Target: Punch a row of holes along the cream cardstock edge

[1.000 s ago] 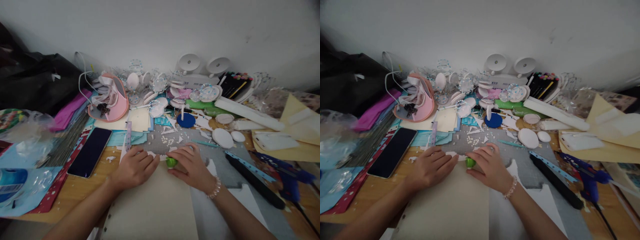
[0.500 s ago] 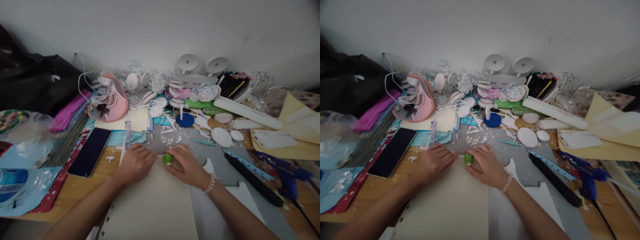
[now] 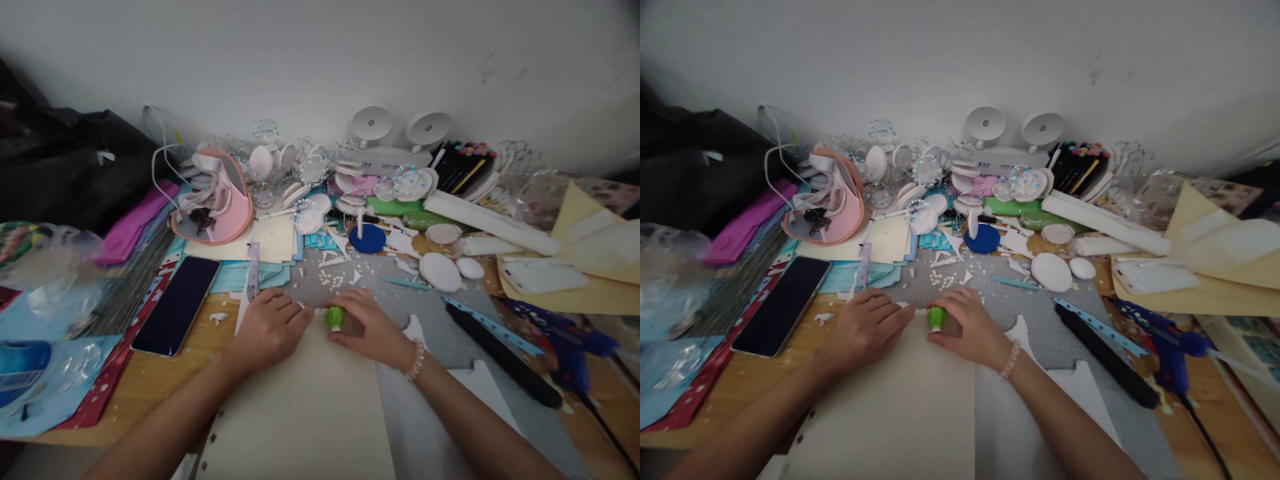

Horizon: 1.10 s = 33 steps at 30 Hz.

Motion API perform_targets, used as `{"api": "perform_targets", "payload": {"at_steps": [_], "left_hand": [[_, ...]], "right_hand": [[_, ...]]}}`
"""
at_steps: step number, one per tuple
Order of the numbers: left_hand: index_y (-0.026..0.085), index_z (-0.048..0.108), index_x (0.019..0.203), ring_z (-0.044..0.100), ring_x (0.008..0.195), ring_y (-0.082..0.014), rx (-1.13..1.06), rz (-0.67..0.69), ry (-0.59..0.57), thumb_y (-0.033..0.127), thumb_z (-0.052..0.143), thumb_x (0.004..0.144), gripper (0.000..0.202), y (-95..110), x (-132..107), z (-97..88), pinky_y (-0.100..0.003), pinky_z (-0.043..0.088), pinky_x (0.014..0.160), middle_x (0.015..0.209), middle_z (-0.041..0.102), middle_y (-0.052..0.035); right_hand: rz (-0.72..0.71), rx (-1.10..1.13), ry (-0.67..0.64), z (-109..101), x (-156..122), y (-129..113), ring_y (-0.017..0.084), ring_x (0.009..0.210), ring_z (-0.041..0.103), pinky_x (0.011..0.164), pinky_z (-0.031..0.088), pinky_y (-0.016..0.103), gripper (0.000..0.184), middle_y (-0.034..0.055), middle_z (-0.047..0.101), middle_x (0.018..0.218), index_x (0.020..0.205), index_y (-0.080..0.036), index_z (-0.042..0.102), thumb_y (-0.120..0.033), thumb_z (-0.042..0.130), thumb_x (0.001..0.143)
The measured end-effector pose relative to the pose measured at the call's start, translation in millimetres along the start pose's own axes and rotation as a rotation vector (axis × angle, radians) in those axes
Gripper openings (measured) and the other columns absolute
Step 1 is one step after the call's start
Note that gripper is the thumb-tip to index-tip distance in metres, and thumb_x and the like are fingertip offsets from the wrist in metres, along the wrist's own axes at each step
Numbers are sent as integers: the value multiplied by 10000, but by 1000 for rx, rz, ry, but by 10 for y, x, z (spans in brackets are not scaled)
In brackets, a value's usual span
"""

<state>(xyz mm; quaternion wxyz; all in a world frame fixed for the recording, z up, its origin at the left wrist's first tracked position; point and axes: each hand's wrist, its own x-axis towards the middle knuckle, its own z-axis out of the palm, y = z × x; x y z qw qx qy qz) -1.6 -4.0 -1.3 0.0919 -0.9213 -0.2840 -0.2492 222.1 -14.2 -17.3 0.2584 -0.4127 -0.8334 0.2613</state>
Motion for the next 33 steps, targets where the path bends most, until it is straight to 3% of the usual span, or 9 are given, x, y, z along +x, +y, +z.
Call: {"api": "perform_targets", "payload": {"at_steps": [7,14,18,22,25,33], "left_hand": [[152,588,939,578,614,-128,15,34,35,112,515,841,128,11,-3,-43,-299,412,661,635,642,7],[157,596,936,582,628,-132,-2,20,32,117,530,835,127,-3,-8,-8,-305,400,677,655,657,6],[192,616,945,594,775,-179,-35,-139,-105,216,517,845,143,50,107,-69,-378,379,797,824,670,-34],[192,580,1075,546,957,-257,-73,-207,-226,412,577,764,381,159,278,-166,-437,350,873,1037,615,-89],[154,611,951,553,907,-269,-59,-144,-322,494,627,678,436,221,405,-148,-445,355,864,919,627,-96],[121,642,722,616,747,-266,69,-21,-525,559,599,666,444,220,675,1,-403,387,750,731,671,-111]], "right_hand": [[9,31,55,-16,23,-37,210,847,536,818,392,391,295,34,596,841,929,-206,616,-339,741,697],[-16,-15,131,-12,14,-80,202,804,513,853,365,403,221,22,560,783,842,-195,589,-306,722,705],[-11,-77,139,31,10,-28,200,793,502,868,356,415,219,18,540,766,823,-191,581,-327,707,706],[-23,-118,142,61,13,-17,212,807,499,860,354,419,206,33,547,788,854,-188,592,-315,678,716],[-37,-145,139,72,15,-39,219,816,494,857,348,418,216,43,556,800,848,-177,585,-311,678,707],[-36,-159,143,70,20,-16,222,802,490,838,349,406,167,39,548,759,719,-183,535,-249,677,660]]}}
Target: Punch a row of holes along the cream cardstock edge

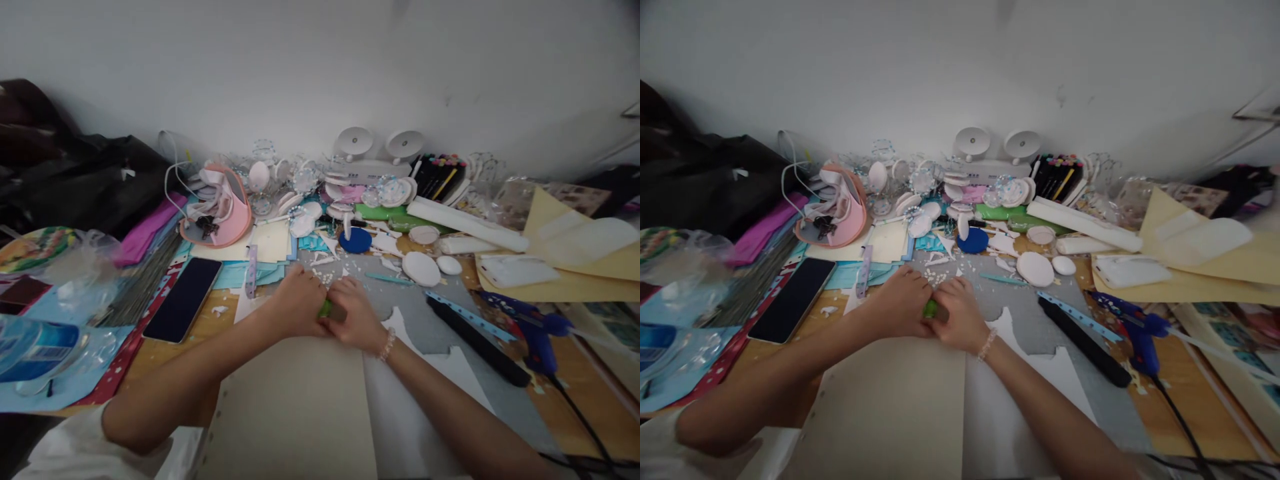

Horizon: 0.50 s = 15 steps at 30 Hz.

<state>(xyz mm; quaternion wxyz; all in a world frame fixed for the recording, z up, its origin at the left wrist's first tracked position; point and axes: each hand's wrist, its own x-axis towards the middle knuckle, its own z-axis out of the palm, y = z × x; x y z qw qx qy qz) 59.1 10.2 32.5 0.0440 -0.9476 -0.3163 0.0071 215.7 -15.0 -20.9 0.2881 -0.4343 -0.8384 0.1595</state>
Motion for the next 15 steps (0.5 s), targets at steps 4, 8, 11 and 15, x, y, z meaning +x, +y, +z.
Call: {"api": "perform_targets", "payload": {"at_steps": [4,8,11,15], "left_hand": [[118,657,708,630,713,-268,5,87,-3,597,550,698,492,-43,39,29,-405,389,744,708,678,-115],[133,655,698,633,701,-255,-44,123,15,546,576,685,421,-88,43,51,-388,391,743,679,676,-94],[149,647,666,629,690,-246,-76,123,12,514,594,666,369,-105,45,44,-374,391,731,649,666,-79],[156,642,667,619,688,-244,-92,130,12,494,605,655,340,-112,40,40,-369,386,721,647,659,-69]], "right_hand": [[14,1,2,-4,-13,0,219,799,503,901,325,436,155,27,554,753,717,-195,532,-210,665,638],[16,-14,19,-8,-28,-23,211,809,520,994,261,457,177,18,561,762,763,-196,557,-180,663,622],[20,-27,6,-4,-30,-34,210,824,531,1031,219,462,173,19,570,778,775,-196,569,-178,658,628],[31,-27,0,7,-35,-38,211,839,533,1046,202,459,154,22,578,800,773,-199,573,-184,648,639]]}}
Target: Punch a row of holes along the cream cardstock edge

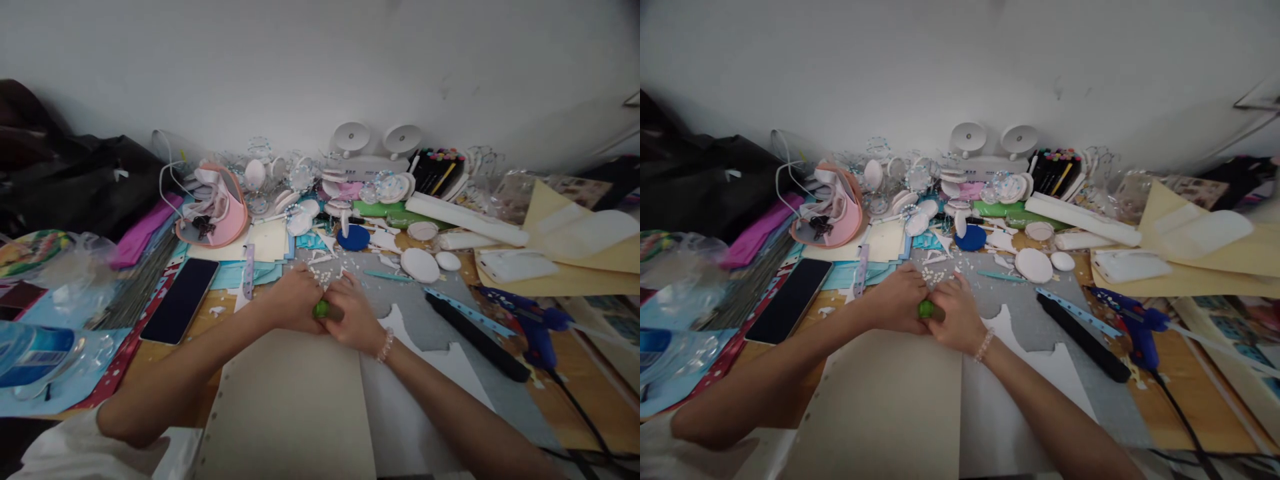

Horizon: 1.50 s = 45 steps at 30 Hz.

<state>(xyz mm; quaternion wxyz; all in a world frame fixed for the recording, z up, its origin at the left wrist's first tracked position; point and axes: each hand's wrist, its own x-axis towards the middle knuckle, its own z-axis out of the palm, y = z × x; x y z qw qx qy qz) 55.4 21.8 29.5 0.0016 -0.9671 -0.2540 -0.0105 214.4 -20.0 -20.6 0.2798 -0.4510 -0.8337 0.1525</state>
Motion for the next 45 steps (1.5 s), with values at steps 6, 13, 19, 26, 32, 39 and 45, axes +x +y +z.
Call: {"api": "perform_targets", "payload": {"at_steps": [6,13,19,26,32,39,45], "left_hand": [[157,638,633,614,642,-236,4,15,-7,495,582,661,343,-12,-10,-1,-376,369,708,609,653,-69],[164,640,648,633,672,-238,15,4,-34,562,574,669,404,-37,14,50,-375,375,719,644,674,-74],[139,630,843,634,849,-275,-74,-134,-121,618,583,686,506,-3,-49,-11,-375,398,781,859,685,-116],[153,572,1027,604,906,-226,-293,-125,-184,420,612,761,379,-121,-228,-162,-307,422,752,1011,640,-70],[190,614,911,619,879,-184,-209,-119,-187,145,507,817,149,-172,-320,-133,-292,417,786,925,670,-27],[185,598,868,626,860,-195,-148,-115,-175,143,538,813,92,-203,-414,-169,-290,416,749,888,678,-32],[181,595,832,625,860,-200,-121,-119,-186,145,537,813,71,-199,-392,-159,-298,408,750,868,679,-33]], "right_hand": [[7,3,12,22,-16,-12,213,828,527,1035,217,462,144,16,573,775,762,-205,567,-196,644,640],[18,45,-5,24,11,25,209,838,540,1022,224,475,125,11,583,782,773,-211,579,-184,627,660],[9,58,-4,-1,36,76,212,837,552,1018,238,487,181,23,584,789,824,-190,592,-246,681,677],[-39,61,-7,2,2,72,226,911,551,1025,240,493,362,52,593,898,991,-198,586,-378,697,698],[-64,37,5,-54,-6,76,218,892,551,1021,249,492,309,41,587,853,955,-209,594,-392,676,719],[-66,62,-9,-45,0,117,216,854,528,914,343,435,255,44,581,839,897,-198,580,-371,673,734],[-71,33,-4,-62,-1,92,212,821,531,933,327,439,246,35,562,790,875,-184,579,-358,674,730]]}}
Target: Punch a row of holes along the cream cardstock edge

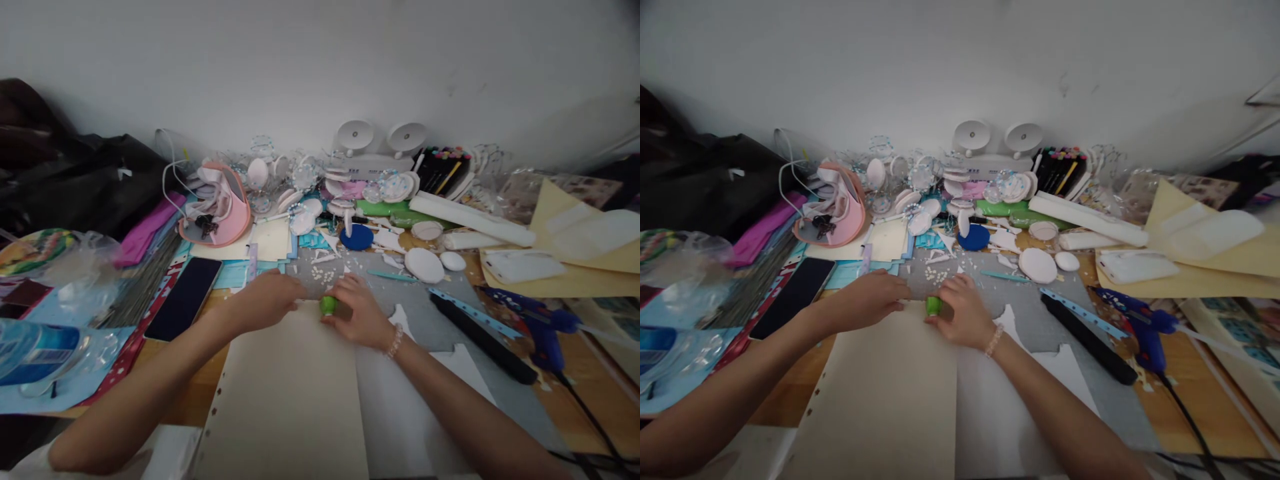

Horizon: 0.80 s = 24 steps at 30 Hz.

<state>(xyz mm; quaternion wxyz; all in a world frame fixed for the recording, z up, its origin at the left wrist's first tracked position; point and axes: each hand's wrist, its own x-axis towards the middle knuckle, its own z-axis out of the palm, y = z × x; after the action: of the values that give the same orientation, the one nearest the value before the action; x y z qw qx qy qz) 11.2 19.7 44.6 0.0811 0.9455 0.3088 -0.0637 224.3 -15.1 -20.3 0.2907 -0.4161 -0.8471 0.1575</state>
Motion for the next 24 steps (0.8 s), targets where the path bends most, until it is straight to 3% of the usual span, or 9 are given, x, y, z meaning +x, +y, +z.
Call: {"api": "perform_targets", "payload": {"at_steps": [6,8,10,13,17,24], "left_hand": [[185,600,849,625,865,-196,22,4,-10,152,530,809,88,6,-2,6,-305,409,752,874,674,-35],[195,599,909,619,895,-211,9,0,8,260,584,786,140,50,2,6,-316,417,761,923,666,-41],[195,586,975,610,923,-240,-7,-9,52,429,649,715,356,133,35,17,-339,430,771,983,652,-55],[159,588,947,618,887,-263,11,-49,112,555,655,650,499,285,151,59,-369,452,768,963,657,-77],[138,611,826,646,802,-257,52,-88,116,508,639,672,402,380,318,129,-364,474,742,834,681,-88],[144,626,792,663,722,-262,48,-30,93,468,574,710,339,289,353,156,-341,490,628,788,692,-98]], "right_hand": [[21,-24,-7,-6,5,-12,211,817,537,982,289,466,250,26,569,787,859,-199,583,-340,704,693],[22,-31,-13,-2,10,-27,214,820,537,988,283,473,245,26,573,791,858,-205,581,-344,699,695],[17,-33,-15,3,15,-45,215,822,535,990,281,474,237,26,573,789,855,-206,578,-330,696,692],[7,-36,-11,10,20,-64,217,822,530,988,283,467,220,29,573,793,828,-204,565,-281,693,667],[10,-65,-11,12,17,-62,221,808,514,980,285,470,150,30,565,774,751,-210,542,-228,651,650],[39,-66,-5,21,16,-65,213,795,534,1020,241,481,112,18,570,757,737,-210,537,-187,617,661]]}}
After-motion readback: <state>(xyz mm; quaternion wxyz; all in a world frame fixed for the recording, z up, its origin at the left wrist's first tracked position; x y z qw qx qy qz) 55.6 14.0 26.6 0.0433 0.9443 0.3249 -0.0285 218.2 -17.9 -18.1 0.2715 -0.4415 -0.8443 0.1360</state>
